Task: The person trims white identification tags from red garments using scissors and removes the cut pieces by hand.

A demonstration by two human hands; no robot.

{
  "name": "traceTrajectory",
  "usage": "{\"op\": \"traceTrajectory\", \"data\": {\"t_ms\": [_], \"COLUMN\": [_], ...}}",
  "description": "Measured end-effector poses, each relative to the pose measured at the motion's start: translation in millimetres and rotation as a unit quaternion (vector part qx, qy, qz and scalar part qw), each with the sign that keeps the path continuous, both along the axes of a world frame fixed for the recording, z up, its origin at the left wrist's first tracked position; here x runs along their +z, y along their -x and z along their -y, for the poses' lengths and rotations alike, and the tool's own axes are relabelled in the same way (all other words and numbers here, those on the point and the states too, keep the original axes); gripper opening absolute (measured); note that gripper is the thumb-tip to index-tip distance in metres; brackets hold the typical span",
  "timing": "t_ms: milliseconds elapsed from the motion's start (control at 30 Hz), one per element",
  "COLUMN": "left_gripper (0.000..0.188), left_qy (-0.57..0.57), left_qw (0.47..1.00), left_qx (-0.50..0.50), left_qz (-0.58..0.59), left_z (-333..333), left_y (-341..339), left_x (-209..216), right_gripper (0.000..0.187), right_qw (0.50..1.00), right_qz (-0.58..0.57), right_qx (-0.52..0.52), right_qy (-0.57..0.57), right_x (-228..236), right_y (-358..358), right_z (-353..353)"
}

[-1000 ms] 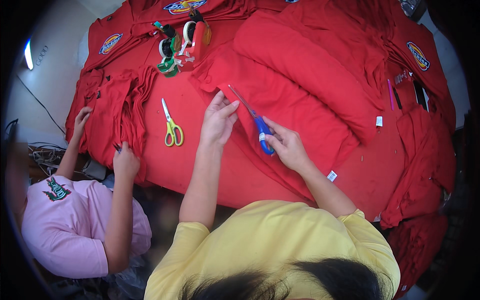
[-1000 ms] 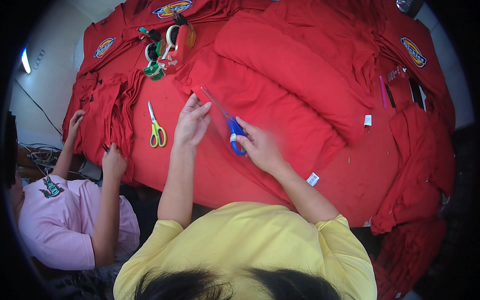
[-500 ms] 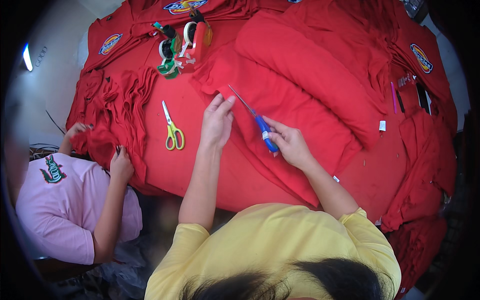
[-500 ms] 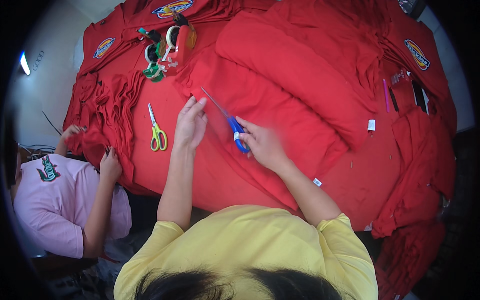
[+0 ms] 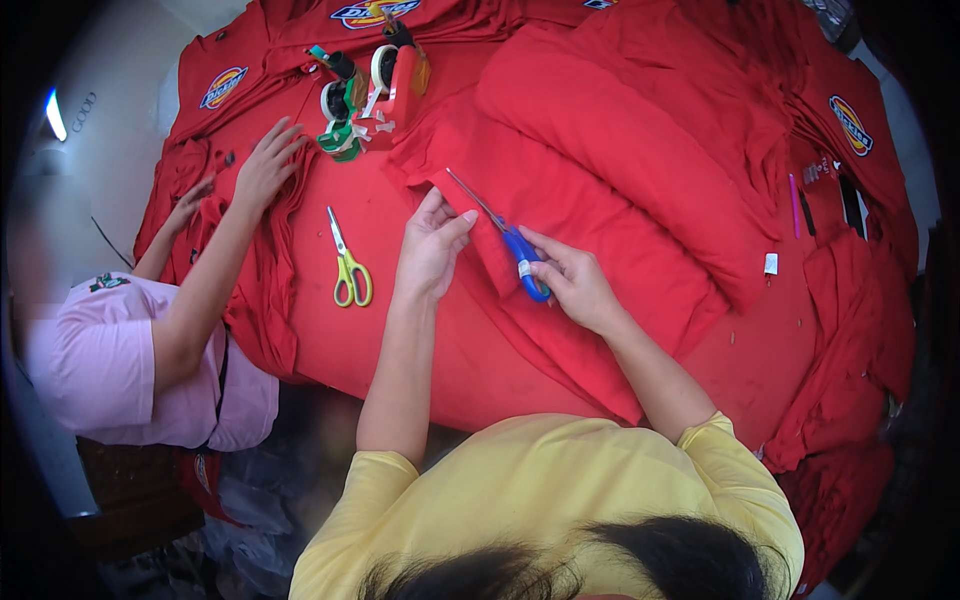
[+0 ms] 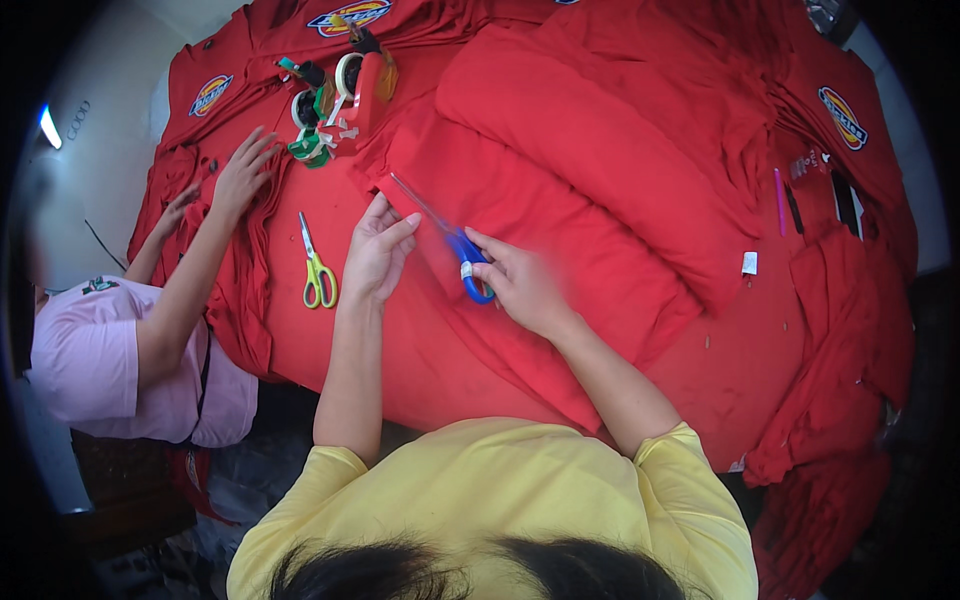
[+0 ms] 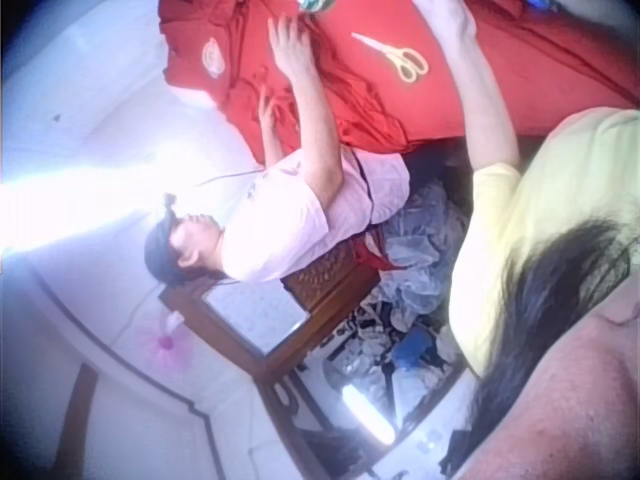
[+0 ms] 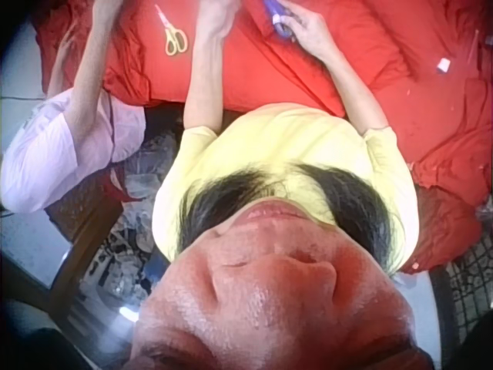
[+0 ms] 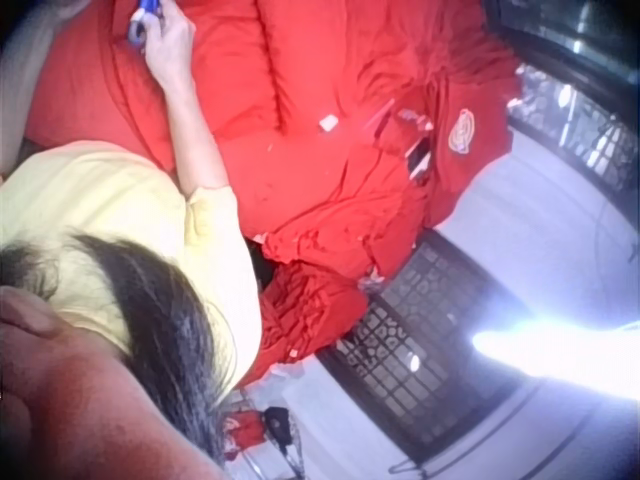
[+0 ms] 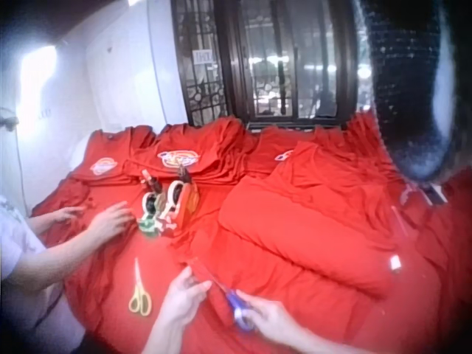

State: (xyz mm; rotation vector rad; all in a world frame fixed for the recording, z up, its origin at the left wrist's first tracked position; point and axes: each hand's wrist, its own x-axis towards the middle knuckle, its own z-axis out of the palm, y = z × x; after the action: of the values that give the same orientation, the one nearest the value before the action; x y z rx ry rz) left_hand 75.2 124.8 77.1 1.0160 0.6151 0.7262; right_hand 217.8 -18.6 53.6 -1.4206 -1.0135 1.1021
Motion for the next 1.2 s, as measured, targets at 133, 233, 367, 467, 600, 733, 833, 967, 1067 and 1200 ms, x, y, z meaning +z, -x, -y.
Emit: {"op": "traceTrajectory", "data": {"t_ms": [133,233,367,467,600,733,833,967,1067,1200], "left_gripper": [0.041,0.04,0.037,0.04,0.039,0.038,0.04,0.044,0.047,0.043], "left_qy": [0.035,0.009,-0.023,-0.022,-0.017,0.035,-0.002,-0.006,-0.001,0.047], "left_qw": [0.996,0.997,0.998,0.999,0.998,0.991,0.996,0.998,0.999,0.996], "left_qx": [0.057,0.047,0.047,0.041,0.041,0.104,0.066,0.042,0.031,0.054], "left_qz": [0.054,0.062,0.027,0.007,0.034,0.08,0.066,0.041,0.033,0.052], "left_z": [-10,-14,-12,-14,-18,-33,-37,-34,-34,-37], "left_y": [-1,-2,0,-3,-2,-5,-2,-1,-2,-4], "left_x": [-7,-2,4,5,-1,-3,0,5,5,4], "right_gripper": [0.046,0.047,0.048,0.047,0.046,0.045,0.047,0.048,0.046,0.046], "right_qw": [1.0,0.985,0.979,0.989,0.998,0.995,0.967,0.978,0.989,0.999], "right_qz": [0.026,0.149,0.177,0.094,-0.012,0.087,0.202,0.168,0.097,0.022], "right_qx": [0.005,0.006,0.024,0.002,0.03,0.022,0.01,0.029,0.016,0.047], "right_qy": [0.008,-0.086,-0.101,-0.115,0.046,-0.042,-0.156,-0.117,-0.115,0.015], "right_x": [-4,-13,-2,-8,5,-5,-10,2,-4,3], "right_y": [-2,-3,-6,-7,-11,-11,-9,-12,-12,-15], "right_z": [-1,-4,-11,-19,-22,-24,-33,-40,-49,-49]}}
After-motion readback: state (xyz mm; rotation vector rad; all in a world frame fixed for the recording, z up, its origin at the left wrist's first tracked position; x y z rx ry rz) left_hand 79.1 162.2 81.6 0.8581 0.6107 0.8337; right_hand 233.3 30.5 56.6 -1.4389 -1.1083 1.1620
